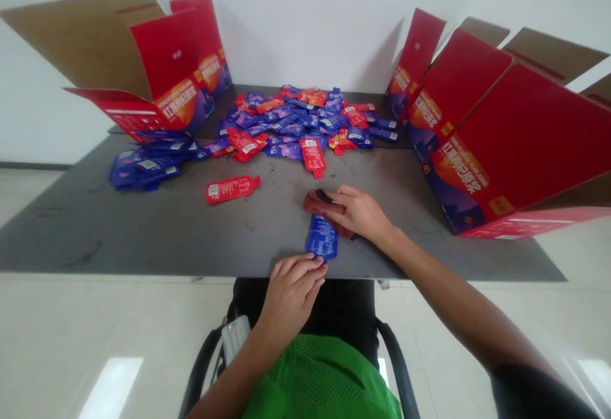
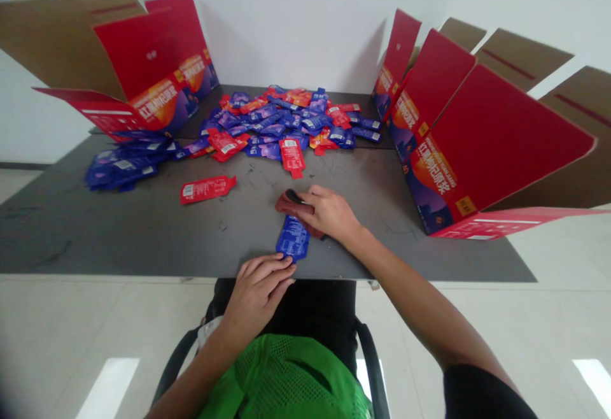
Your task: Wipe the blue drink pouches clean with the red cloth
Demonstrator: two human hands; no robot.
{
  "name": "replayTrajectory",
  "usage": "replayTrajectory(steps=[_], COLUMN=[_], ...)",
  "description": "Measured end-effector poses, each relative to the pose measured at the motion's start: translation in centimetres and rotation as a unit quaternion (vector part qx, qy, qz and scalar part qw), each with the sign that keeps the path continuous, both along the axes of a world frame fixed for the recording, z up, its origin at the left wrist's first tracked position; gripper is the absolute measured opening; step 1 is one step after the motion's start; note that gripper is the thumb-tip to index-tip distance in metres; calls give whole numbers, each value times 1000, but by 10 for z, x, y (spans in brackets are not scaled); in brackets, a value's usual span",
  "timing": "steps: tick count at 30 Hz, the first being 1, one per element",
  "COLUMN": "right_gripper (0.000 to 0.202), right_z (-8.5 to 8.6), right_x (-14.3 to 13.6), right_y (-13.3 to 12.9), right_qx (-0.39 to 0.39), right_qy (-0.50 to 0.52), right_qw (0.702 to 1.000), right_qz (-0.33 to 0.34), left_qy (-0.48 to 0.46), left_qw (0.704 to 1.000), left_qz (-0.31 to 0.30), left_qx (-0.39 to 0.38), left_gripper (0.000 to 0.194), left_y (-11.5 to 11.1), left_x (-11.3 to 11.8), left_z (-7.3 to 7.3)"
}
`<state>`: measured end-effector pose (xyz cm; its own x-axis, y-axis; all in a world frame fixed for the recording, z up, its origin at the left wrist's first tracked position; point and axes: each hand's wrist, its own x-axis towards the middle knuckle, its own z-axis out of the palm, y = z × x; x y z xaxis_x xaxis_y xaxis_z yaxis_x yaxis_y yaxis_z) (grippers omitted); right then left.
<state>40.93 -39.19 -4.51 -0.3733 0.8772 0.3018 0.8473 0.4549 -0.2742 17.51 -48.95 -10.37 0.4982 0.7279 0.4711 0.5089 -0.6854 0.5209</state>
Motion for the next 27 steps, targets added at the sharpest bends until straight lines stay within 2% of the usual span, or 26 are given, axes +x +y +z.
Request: replayTrajectory(steps=[2,5,7,9,12,15,17,20,22,24,27], right_gripper=[36,38,36,35,37,36,37,38,37,35,38], right_z=[10,21,18,8,-4,2,14,23,18,7,-6], right_x=[2,-10,-20,-24,-13,2,2,-12,-22,-26,-16], right_y=[5,-21,-41,-46,-21,8,5,-29,-53,-60,-34], right_qx=[33,27,-12,-42,-32,22,51,46,5,-27,-30], right_qy=[-11,11,9,12,29,-7,-17,10,8,18,36], right_qw=[999,999,994,991,997,1000,998,998,996,993,997], right_qz=[-16,41,104,129,71,-2,-20,30,94,113,63], left_qy=[0,12,24,27,11,3,4,14,25,28,17], left_qw=[1000,1000,1000,1000,1000,1000,1000,1000,1000,999,1000], left_qz=[2,6,13,15,3,3,5,5,13,16,4], left_qx=[-1,-1,1,3,3,1,0,-1,1,4,0], left_gripper=[25,24,22,22,25,26,25,25,21,19,24], left_y=[0,-1,-2,-2,-1,0,0,0,-1,-1,-1], left_x=[0,-1,-1,-1,-1,0,0,0,-1,-1,-1], left_z=[1,0,0,-1,0,2,2,1,1,1,1])
